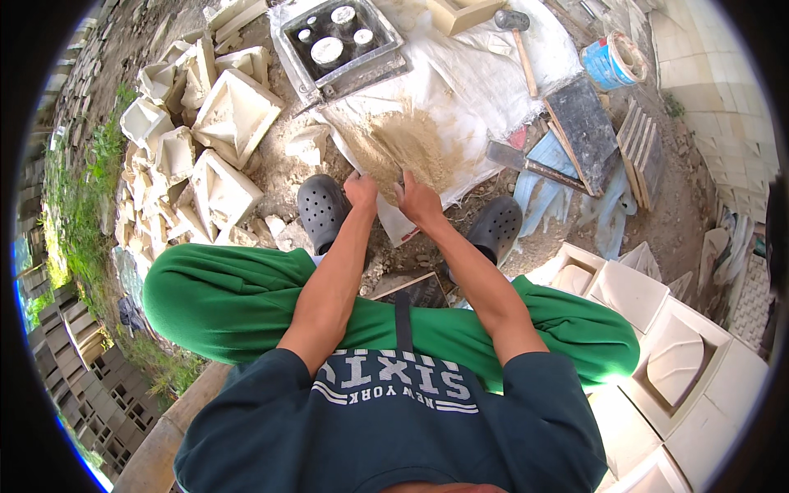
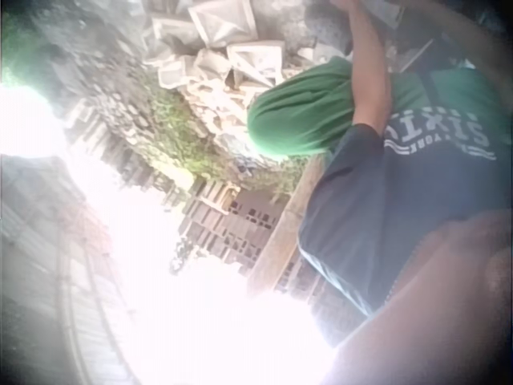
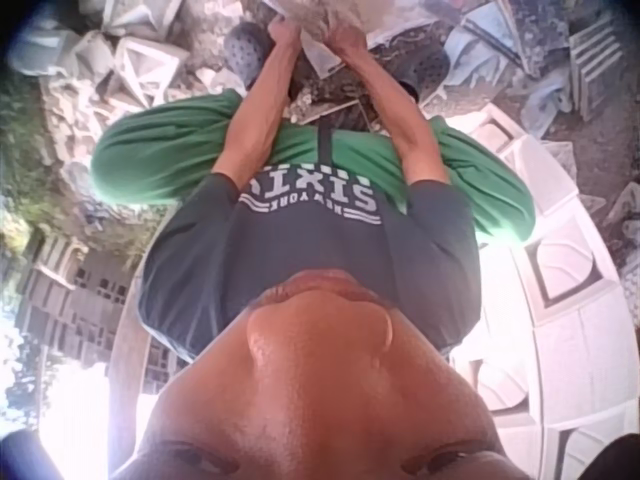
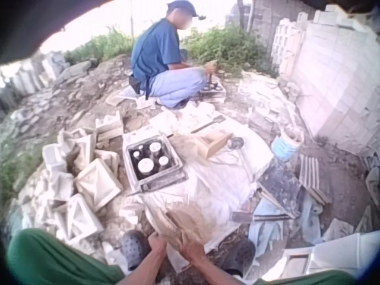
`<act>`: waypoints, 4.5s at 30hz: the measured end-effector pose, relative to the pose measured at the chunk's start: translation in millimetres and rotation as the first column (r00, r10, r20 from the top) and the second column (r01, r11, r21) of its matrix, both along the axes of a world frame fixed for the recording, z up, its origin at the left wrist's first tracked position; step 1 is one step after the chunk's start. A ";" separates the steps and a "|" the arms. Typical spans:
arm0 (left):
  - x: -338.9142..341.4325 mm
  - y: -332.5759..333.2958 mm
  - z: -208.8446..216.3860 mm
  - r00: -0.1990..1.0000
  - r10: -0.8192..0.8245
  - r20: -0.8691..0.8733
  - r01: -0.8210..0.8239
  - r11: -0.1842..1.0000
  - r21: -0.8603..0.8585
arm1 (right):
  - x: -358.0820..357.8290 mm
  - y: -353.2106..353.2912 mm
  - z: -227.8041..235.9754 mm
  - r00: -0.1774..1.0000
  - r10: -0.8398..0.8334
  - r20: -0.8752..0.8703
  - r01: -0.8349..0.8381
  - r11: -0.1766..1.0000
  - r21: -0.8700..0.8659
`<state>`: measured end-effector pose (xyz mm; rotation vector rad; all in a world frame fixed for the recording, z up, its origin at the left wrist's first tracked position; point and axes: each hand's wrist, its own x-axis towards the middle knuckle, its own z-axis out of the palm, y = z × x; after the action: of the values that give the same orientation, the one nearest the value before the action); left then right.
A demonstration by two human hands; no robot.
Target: The person uses a trowel to mix and flatten a pile of sand on a white sheet on the ground while sitting near a mold.
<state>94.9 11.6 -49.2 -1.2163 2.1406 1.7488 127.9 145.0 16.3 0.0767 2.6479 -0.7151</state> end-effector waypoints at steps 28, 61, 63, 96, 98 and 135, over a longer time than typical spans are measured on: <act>0.9 -7.5 7.9 0.999 -0.009 -0.037 0.016 0.982 0.187 | -121.0 78.2 -23.5 0.965 0.041 -0.258 -0.043 0.999 -0.003; 22.8 8.0 0.1 0.986 -0.113 0.121 0.118 0.993 -0.030 | -14.1 113.4 -16.3 0.940 -0.313 -0.136 0.326 0.941 0.088; 22.1 8.4 5.6 0.993 -0.097 0.072 0.098 0.995 -0.018 | 2.3 84.0 -18.4 0.943 -0.324 -0.081 0.331 0.939 0.093; 21.0 60.0 91.0 0.964 -0.258 0.056 0.213 0.885 0.413 | -24.4 133.0 27.9 0.814 -0.552 -0.183 0.554 0.831 -0.042; 16.3 56.5 95.5 0.976 -0.212 -0.041 0.206 0.852 0.482 | -32.5 133.8 36.5 0.818 -0.555 -0.152 0.548 0.832 -0.091; 27.5 9.1 5.2 0.993 0.004 0.116 -0.066 0.844 0.532 | 18.0 11.3 -16.5 0.971 -0.237 -0.021 0.237 0.971 0.021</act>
<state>122.4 20.7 -43.9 -1.1558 1.4168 2.0426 145.8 156.4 -0.2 0.4012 2.6926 -0.7621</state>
